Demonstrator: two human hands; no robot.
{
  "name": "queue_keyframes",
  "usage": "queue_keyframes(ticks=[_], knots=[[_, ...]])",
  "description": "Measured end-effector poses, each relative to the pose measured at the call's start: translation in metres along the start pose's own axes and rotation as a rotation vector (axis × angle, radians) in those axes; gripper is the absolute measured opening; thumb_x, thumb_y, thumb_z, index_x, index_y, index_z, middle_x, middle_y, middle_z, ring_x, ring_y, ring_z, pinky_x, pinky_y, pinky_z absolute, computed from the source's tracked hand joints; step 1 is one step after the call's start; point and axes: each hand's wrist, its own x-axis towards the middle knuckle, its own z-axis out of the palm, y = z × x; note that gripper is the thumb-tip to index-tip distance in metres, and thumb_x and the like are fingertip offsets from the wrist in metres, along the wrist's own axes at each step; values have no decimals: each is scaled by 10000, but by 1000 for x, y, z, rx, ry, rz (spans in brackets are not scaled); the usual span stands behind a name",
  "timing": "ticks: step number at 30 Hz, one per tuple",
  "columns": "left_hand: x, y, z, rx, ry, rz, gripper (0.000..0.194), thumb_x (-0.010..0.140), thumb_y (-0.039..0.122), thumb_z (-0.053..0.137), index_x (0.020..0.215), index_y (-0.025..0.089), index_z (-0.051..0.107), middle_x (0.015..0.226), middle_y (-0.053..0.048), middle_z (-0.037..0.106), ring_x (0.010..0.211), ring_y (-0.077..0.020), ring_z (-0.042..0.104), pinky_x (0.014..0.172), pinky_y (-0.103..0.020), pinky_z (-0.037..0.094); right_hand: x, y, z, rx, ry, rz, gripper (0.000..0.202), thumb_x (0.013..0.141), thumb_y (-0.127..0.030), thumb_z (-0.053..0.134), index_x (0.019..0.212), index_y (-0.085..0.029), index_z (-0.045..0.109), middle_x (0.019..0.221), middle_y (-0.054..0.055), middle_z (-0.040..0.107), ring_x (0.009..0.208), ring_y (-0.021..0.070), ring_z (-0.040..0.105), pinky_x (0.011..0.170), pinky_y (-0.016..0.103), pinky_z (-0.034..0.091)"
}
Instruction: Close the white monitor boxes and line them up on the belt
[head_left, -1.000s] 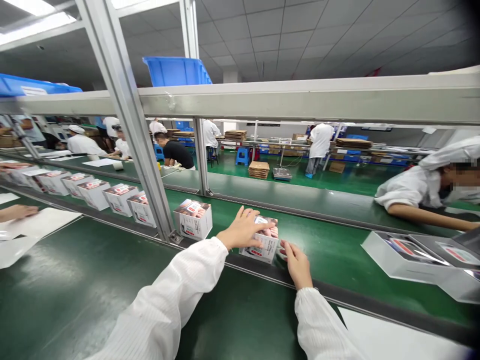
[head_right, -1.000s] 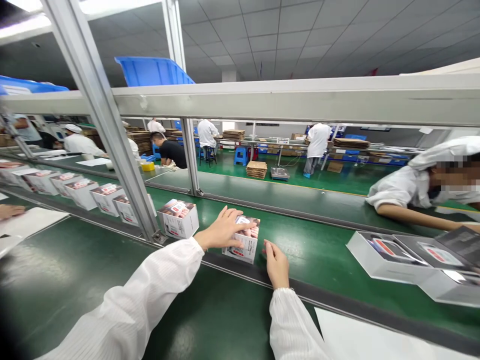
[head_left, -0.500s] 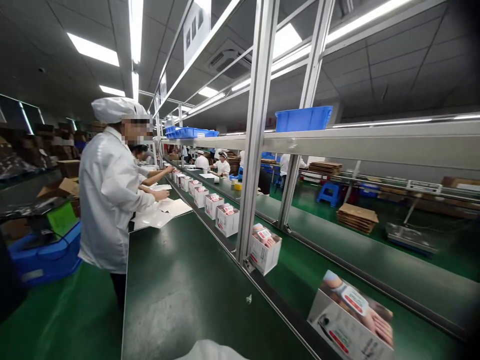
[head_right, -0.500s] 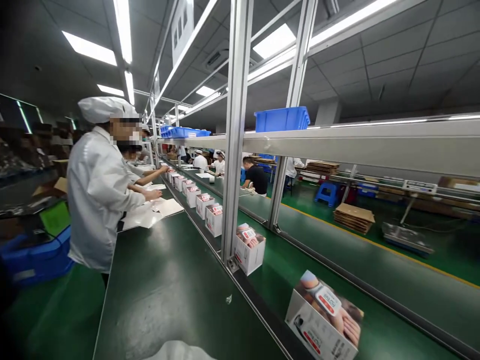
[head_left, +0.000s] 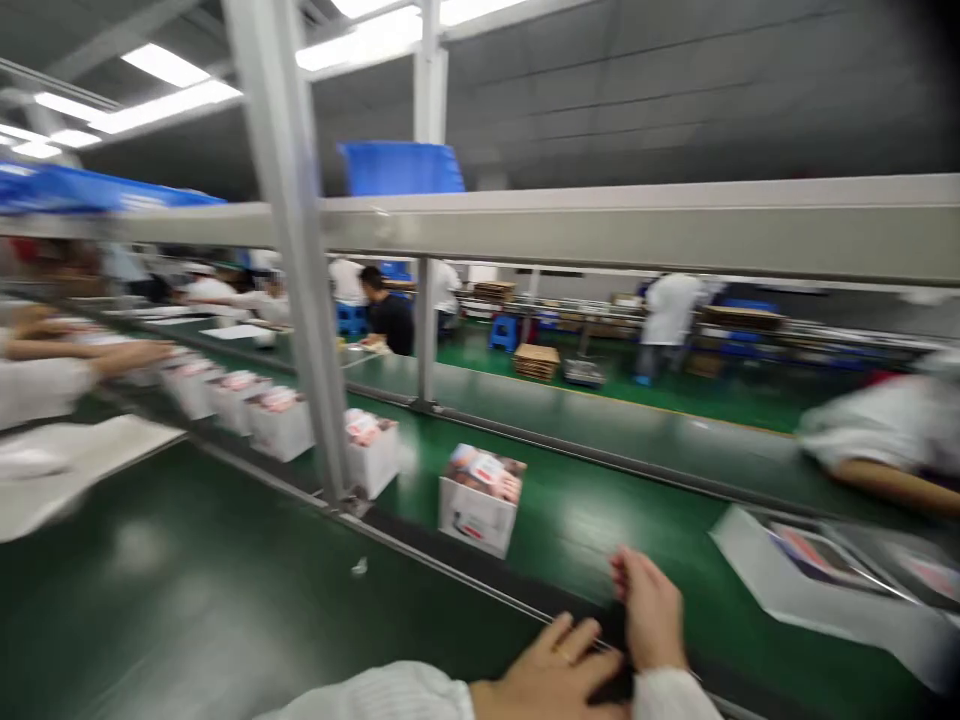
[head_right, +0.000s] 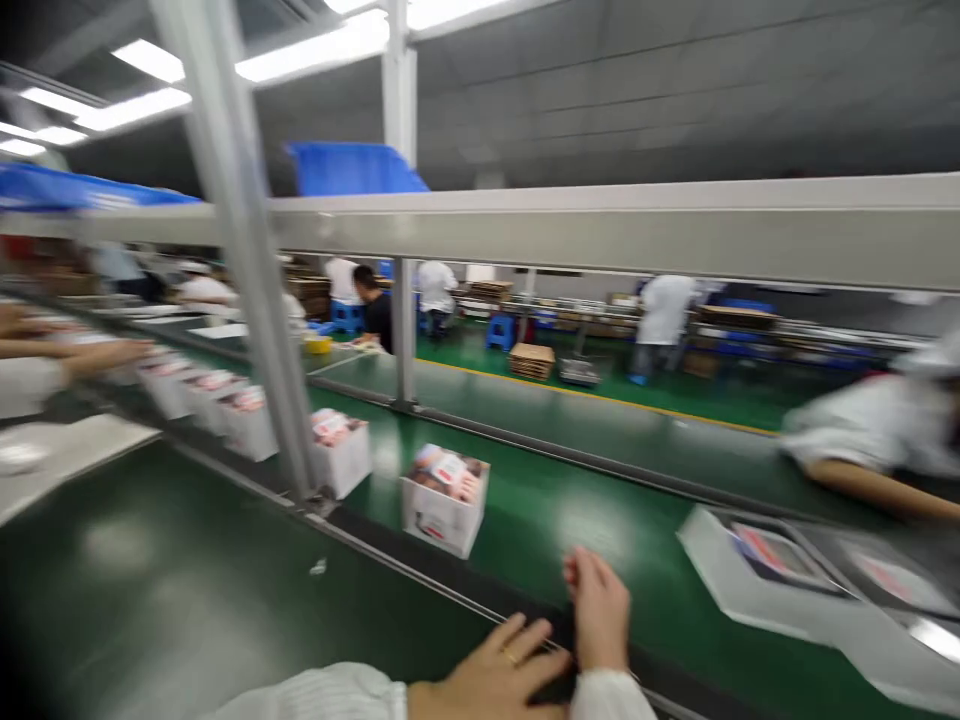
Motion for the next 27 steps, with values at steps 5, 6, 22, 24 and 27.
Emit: queue_keyframes(ticks=[5, 6, 22, 24, 27], knots=[[-7, 6, -23, 319, -11, 264, 646, 951, 517, 538, 1519, 316, 304, 1575, -121, 295, 1455, -403, 173, 1124, -668, 220, 2, -2, 13, 101, -28, -31, 461, 674, -619, 647, 593, -167, 610, 505, -6, 528, 444, 97, 407, 445, 236, 292], [-7, 7, -27, 356, -20, 262, 671, 940, 466, 578, 1526, 324, 284, 1573, -115, 302, 1451, -405, 186, 1116, -666, 245, 4, 0, 13, 101, -28, -41, 447, 698, -601, 634, 599, -166, 609, 509, -6, 532, 447, 96, 412, 451, 232, 295], [-6, 11, -25, 289, 57, 217, 519, 915, 376, 608, 1413, 350, 465, 1541, -62, 379, 1426, -369, 303, 1124, -599, 322, 10, 0, 7, 132, 112, -102, 409, 784, -544, 588, 664, -157, 642, 564, 9, 592, 472, 103, 462, 474, 226, 338], [7, 11, -33, 157, 185, 126, 394, 915, 336, 584, 1307, 309, 552, 1495, -76, 426, 1383, -325, 387, 1110, -530, 373, 11, -5, 0, 171, 242, -163, 432, 785, -570, 581, 663, -160, 641, 557, 4, 579, 484, 111, 470, 488, 234, 356], [59, 10, -53, 39, 406, 33, 441, 875, 292, 584, 1310, 241, 527, 1461, -123, 420, 1366, -300, 403, 1112, -482, 363, 17, -11, -16, 251, 455, -197, 449, 790, -589, 567, 654, -166, 626, 545, 0, 560, 502, 125, 487, 497, 243, 374]])
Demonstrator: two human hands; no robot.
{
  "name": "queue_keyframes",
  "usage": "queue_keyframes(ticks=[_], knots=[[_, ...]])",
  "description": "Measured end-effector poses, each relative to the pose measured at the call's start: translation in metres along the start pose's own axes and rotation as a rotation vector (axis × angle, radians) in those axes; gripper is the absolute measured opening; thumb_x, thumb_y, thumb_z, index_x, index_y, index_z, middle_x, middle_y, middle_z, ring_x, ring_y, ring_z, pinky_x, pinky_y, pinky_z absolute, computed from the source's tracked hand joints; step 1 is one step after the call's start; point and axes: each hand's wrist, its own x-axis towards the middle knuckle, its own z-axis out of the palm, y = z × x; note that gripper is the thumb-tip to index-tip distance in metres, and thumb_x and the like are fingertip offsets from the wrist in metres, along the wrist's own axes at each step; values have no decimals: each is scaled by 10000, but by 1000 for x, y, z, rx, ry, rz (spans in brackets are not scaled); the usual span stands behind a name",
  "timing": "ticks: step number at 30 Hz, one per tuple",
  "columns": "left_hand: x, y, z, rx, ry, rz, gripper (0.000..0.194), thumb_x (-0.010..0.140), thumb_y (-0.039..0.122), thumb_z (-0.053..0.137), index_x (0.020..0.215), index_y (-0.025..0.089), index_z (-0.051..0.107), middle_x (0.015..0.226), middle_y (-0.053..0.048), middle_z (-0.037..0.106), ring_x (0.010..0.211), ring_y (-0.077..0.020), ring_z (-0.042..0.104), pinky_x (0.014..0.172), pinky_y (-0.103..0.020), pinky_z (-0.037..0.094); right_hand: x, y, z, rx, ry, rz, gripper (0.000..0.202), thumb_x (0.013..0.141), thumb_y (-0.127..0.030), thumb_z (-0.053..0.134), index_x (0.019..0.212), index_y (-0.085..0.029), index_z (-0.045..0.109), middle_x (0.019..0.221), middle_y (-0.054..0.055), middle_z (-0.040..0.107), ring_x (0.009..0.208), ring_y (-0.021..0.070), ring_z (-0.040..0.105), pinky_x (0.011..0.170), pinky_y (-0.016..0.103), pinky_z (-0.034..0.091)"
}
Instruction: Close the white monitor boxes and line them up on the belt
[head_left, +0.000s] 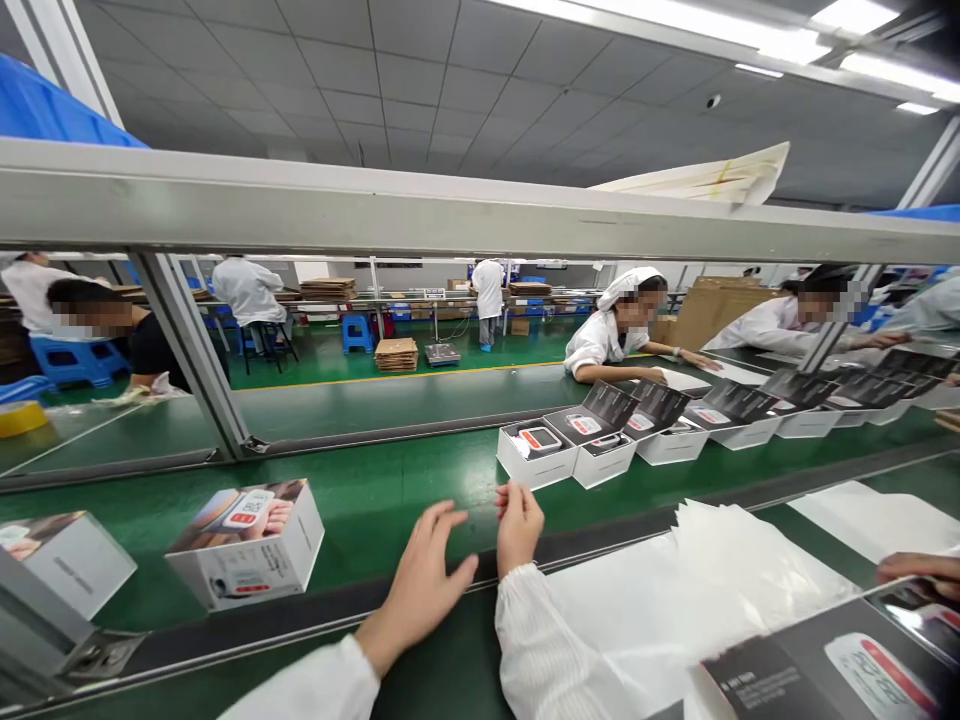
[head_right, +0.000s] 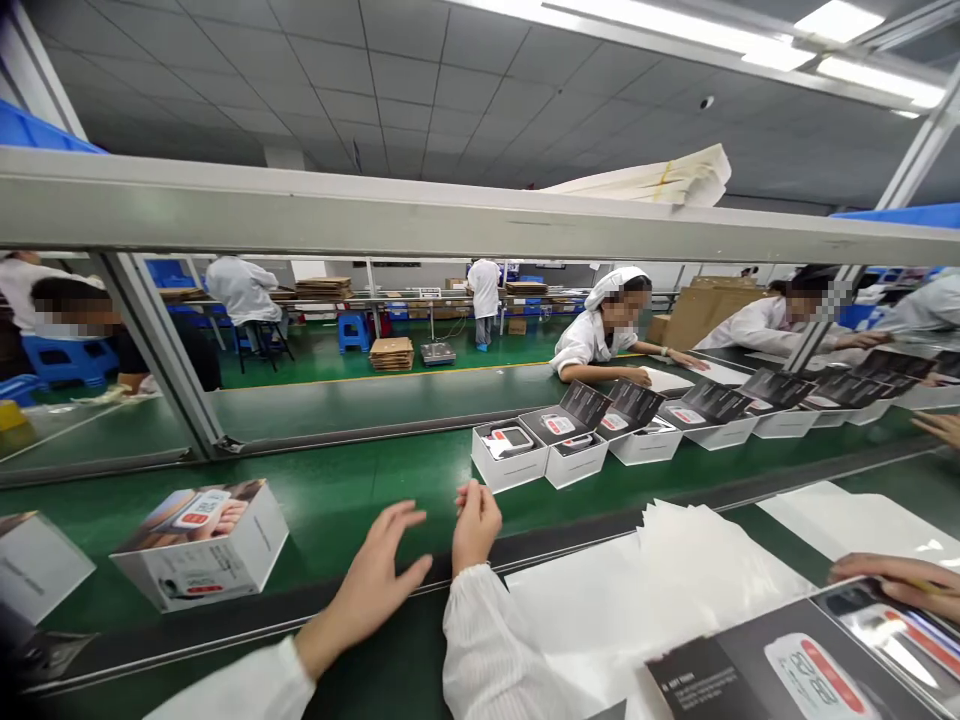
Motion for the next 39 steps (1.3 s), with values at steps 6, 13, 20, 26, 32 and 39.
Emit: queue_keyframes(ticks=[6, 13, 20, 26, 32, 39], knots=[[147, -3, 39, -168, -95, -64, 1307, 513, 450, 896, 1551, 194, 144, 1592, -232, 52, 1469, -438, -41, 1157, -576, 106, 33, 4, -33, -61, 257, -6, 393, 822, -540, 529, 760, -174, 660, 638, 17, 625, 562, 147, 531, 556, 264, 427], [152, -51, 43, -313, -83, -27, 1120, 745, 317, 716, 1551, 189, -50, 1244, -123, 532, 1212, -269, 535, 1088, -456, 338, 51, 23, -45, -231, 286, -34, 510, 769, -546, 570, 1076, -152, 671, 1087, 123, 681, 949, 236, 637, 850, 332, 488], [161, -64, 9, -224, -152, 37, 1273, 556, 458, 869, 1557, 222, 120, 1595, -170, 155, 1477, -367, 102, 1177, -509, 144, 64, 39, -43, -327, 158, -5, 688, 774, -618, 555, 1254, -127, 609, 1236, 150, 638, 1104, 264, 608, 920, 328, 474], [211, -59, 7, -187, -289, 28, 1416, 390, 410, 931, 1550, 117, 173, 1573, -254, 208, 1446, -465, 151, 1152, -579, 173, 62, 36, -40, -308, -153, 31, 703, 772, -628, 608, 1329, -200, 583, 1398, 113, 544, 1268, 292, 518, 993, 367, 457], [132, -70, 8, -216, -267, 43, 1109, 744, 326, 723, 1564, 109, 9, 1595, -182, 214, 1430, -300, 316, 1174, -422, 241, 52, 27, -28, -386, -135, -160, 746, 824, -644, 508, 1378, -145, 506, 1281, 175, 563, 1152, 287, 551, 1010, 420, 415], [45, -27, -25, -76, -264, 63, 549, 799, 273, 646, 1339, 230, 561, 1255, -75, 656, 1189, -314, 587, 1065, -470, 406, 31, 11, -32, -728, -175, -294, 569, 908, -531, 363, 1390, -281, 530, 1062, 123, 530, 979, 302, 553, 926, 493, 416]])
